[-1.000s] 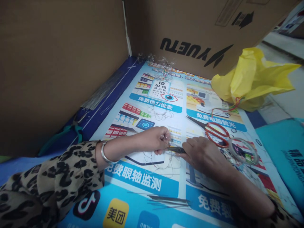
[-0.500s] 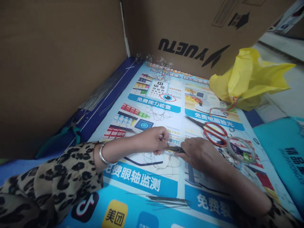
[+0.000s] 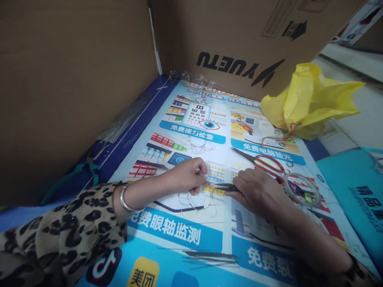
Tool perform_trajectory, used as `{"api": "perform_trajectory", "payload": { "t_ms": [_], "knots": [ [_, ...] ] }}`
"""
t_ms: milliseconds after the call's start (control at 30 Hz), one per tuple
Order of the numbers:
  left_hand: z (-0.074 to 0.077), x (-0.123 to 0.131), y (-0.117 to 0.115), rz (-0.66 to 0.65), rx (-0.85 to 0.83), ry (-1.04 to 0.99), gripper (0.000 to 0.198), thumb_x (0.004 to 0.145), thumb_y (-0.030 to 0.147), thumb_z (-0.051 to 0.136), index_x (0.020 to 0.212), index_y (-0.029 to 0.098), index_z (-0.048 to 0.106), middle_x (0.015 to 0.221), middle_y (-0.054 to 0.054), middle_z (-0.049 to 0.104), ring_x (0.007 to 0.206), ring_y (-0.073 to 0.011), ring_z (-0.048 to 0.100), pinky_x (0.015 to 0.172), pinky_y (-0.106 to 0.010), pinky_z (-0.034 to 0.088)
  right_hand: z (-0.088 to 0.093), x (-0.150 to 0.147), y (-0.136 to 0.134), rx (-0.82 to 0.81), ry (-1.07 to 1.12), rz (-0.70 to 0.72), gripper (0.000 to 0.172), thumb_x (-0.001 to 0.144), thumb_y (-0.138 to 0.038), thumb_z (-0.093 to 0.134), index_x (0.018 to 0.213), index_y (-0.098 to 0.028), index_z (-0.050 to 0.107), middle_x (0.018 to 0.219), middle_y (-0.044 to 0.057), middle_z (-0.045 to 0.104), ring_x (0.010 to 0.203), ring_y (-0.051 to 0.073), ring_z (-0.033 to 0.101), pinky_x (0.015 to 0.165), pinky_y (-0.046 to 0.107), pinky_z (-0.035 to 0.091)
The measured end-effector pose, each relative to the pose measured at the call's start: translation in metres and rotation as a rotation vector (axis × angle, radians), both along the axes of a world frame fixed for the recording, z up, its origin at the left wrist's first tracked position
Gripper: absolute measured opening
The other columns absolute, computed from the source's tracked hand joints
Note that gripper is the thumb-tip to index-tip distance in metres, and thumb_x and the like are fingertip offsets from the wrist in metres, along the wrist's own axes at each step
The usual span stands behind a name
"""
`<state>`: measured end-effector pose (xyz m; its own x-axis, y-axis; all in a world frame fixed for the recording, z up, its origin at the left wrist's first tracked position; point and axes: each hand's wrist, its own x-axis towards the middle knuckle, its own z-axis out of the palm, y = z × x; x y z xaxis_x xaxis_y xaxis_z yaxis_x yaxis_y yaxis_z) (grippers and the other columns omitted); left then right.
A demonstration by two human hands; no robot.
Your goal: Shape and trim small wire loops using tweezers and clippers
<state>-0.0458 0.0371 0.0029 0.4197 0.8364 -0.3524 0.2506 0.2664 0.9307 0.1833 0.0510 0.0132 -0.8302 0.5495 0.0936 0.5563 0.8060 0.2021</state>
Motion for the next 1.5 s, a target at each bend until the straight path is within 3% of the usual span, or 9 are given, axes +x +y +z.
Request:
{"api": "perform_trajectory", "payload": {
  "t_ms": [300, 567, 833, 933, 1167, 1367, 1500],
  "knots": [
    [0.008, -0.001, 0.000, 0.010, -0.033, -0.006, 0.015, 0.072, 0.010, 0.047, 0.080, 0.019, 0.039, 0.044, 0.007, 0.050, 0.036, -0.0081, 0.046, 0.037, -0.017, 0.038, 0.002, 0.012, 0.015, 0.069, -0.054, -0.063, 0.038, 0.085, -0.049, 0.041, 0.067, -0.018, 0.055, 0.065, 0.005, 0.052, 0.065, 0.018, 0.042, 0.065, 0.031, 0.024],
    [0.013, 0.002, 0.000, -0.002, -0.034, 0.006, 0.014, 0.073, 0.009, 0.047, 0.078, 0.020, 0.039, 0.046, 0.007, 0.049, 0.038, -0.0084, 0.046, 0.038, -0.018, 0.039, 0.001, 0.005, 0.012, 0.034, -0.038, -0.036, 0.036, 0.085, -0.048, 0.042, 0.069, -0.018, 0.054, 0.067, 0.004, 0.053, 0.065, 0.018, 0.042, 0.062, 0.030, 0.021],
    [0.009, 0.002, -0.002, 0.001, 0.014, 0.056, 0.008, 0.077, 0.017, 0.047, 0.080, 0.020, 0.041, 0.046, 0.007, 0.048, 0.038, -0.0091, 0.047, 0.039, -0.019, 0.039, 0.007, 0.004, 0.003, 0.097, -0.031, -0.041, 0.033, 0.086, -0.044, 0.045, 0.065, -0.020, 0.051, 0.060, 0.002, 0.052, 0.059, 0.017, 0.042, 0.057, 0.030, 0.018],
    [0.008, 0.003, -0.005, 0.028, 0.079, 0.129, 0.005, 0.076, 0.019, 0.047, 0.079, 0.020, 0.043, 0.051, 0.006, 0.049, 0.040, -0.0091, 0.048, 0.041, -0.019, 0.039, 0.015, -0.001, -0.005, 0.159, -0.066, -0.113, 0.029, 0.085, -0.040, 0.048, 0.064, -0.020, 0.051, 0.061, 0.003, 0.051, 0.061, 0.018, 0.042, 0.058, 0.031, 0.018],
    [0.006, 0.003, -0.011, 0.034, 0.493, 0.351, 0.010, 0.073, 0.013, 0.044, 0.077, 0.020, 0.050, 0.068, 0.002, 0.057, 0.062, -0.0122, 0.051, 0.055, -0.022, 0.034, 0.034, -0.012, -0.027, 0.170, -0.079, -0.255, 0.023, 0.083, -0.030, 0.050, 0.063, -0.020, 0.051, 0.061, 0.005, 0.051, 0.063, 0.019, 0.041, 0.058, 0.032, 0.019],
    [0.007, 0.004, -0.015, 0.060, 0.535, 0.414, 0.015, 0.075, 0.011, 0.042, 0.082, 0.020, 0.051, 0.075, 0.000, 0.059, 0.067, -0.0139, 0.052, 0.058, -0.024, 0.034, 0.036, -0.013, -0.039, 0.151, 0.023, -0.247, 0.026, 0.083, -0.035, 0.049, 0.062, -0.020, 0.050, 0.058, 0.004, 0.050, 0.060, 0.018, 0.044, 0.059, 0.031, 0.022],
    [0.007, 0.005, -0.016, 0.122, 0.524, 0.386, 0.010, 0.077, 0.014, 0.044, 0.083, 0.020, 0.050, 0.076, 0.001, 0.059, 0.065, -0.0130, 0.052, 0.057, -0.023, 0.035, 0.028, -0.012, -0.037, -0.034, 0.078, -0.218, 0.037, 0.083, -0.047, 0.047, 0.058, -0.020, 0.047, 0.053, 0.001, 0.052, 0.051, 0.015, 0.045, 0.053, 0.028, 0.020]
  ]
}}
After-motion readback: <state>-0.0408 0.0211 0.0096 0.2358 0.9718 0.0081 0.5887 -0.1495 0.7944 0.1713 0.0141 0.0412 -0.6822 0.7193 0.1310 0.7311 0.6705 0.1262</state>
